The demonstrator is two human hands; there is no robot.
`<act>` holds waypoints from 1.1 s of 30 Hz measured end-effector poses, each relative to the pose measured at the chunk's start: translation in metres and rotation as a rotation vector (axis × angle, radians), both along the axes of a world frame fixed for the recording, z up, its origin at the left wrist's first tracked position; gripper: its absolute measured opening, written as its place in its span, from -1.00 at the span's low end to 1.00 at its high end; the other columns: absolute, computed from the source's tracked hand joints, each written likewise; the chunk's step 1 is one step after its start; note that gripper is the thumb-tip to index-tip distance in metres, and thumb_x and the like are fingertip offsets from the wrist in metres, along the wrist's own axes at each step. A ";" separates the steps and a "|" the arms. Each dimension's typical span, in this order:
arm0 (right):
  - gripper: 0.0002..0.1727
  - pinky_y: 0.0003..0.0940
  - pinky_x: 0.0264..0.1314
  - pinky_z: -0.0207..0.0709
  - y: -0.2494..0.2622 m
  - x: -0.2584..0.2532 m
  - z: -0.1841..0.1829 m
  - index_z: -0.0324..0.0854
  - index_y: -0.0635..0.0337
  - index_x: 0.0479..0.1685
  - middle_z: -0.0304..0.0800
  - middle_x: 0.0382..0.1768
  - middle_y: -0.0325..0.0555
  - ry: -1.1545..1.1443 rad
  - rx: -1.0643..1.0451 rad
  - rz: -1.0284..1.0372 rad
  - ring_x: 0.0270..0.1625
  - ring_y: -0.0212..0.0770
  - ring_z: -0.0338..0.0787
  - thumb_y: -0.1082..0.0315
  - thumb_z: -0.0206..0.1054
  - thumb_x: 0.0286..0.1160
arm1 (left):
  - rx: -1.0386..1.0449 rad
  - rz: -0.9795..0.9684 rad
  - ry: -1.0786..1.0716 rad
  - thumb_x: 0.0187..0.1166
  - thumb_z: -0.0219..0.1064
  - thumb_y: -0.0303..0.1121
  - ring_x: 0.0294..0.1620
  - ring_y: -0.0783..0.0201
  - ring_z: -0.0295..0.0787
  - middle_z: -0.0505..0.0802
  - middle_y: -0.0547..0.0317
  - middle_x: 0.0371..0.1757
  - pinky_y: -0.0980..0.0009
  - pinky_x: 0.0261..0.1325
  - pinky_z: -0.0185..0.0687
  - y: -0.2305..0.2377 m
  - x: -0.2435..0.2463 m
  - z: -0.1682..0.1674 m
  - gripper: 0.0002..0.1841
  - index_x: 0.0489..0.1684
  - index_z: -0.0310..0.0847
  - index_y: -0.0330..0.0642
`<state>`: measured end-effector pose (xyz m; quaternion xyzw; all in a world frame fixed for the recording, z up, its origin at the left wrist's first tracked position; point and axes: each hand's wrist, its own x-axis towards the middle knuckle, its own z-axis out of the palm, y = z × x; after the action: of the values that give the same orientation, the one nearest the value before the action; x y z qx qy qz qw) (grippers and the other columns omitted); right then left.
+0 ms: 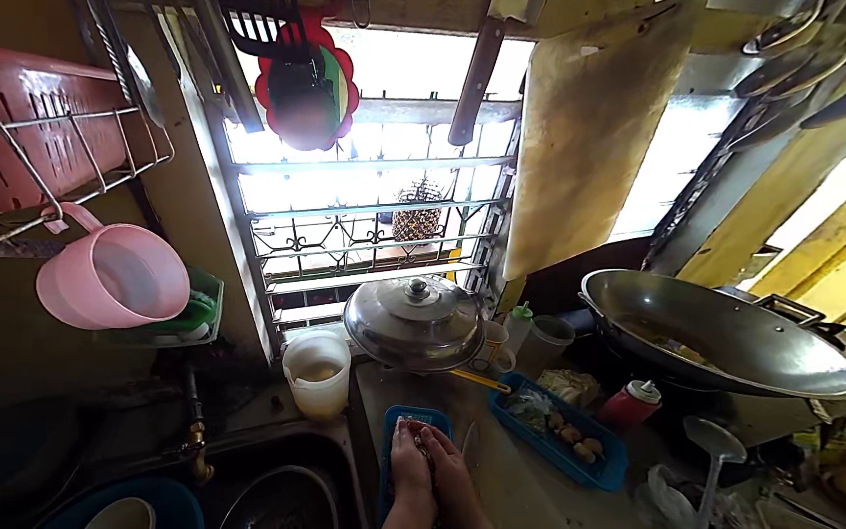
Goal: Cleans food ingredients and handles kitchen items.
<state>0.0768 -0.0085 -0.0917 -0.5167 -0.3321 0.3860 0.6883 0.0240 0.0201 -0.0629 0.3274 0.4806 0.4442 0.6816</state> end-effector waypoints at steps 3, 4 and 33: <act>-0.56 -0.36 0.45 0.59 -0.003 -0.002 0.002 0.72 0.36 0.18 0.86 0.17 0.00 0.031 -0.005 0.019 0.28 -0.28 0.78 0.33 -0.09 0.84 | 0.007 0.015 0.039 0.96 -0.31 -0.09 0.75 0.05 0.32 0.42 -0.18 0.74 0.12 0.78 0.15 -0.003 0.002 0.000 -0.40 0.77 0.20 -0.32; -0.56 -0.35 0.44 0.59 -0.003 -0.002 0.001 0.73 0.35 0.16 0.86 0.15 0.00 0.030 -0.010 0.025 0.28 -0.27 0.78 0.33 -0.08 0.83 | 0.007 0.028 0.050 0.96 -0.32 -0.07 0.75 0.05 0.32 0.43 -0.19 0.74 0.11 0.78 0.15 -0.003 0.003 -0.001 -0.39 0.76 0.21 -0.32; -0.62 -0.49 0.20 0.66 -0.016 -0.013 0.013 0.69 0.30 -0.04 0.82 -0.16 -0.27 -0.073 -0.077 -0.007 -0.01 -0.51 0.78 0.34 -0.08 0.72 | -0.146 -0.083 0.195 0.87 -0.01 -0.38 -0.12 0.16 0.67 0.78 -0.15 -0.17 0.25 0.06 0.56 -0.004 -0.012 0.028 -0.63 -0.07 0.68 -0.49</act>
<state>0.0640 -0.0249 -0.0786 -0.5579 -0.3401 0.3769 0.6566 0.0117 0.0165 -0.0352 0.3381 0.5619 0.3454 0.6713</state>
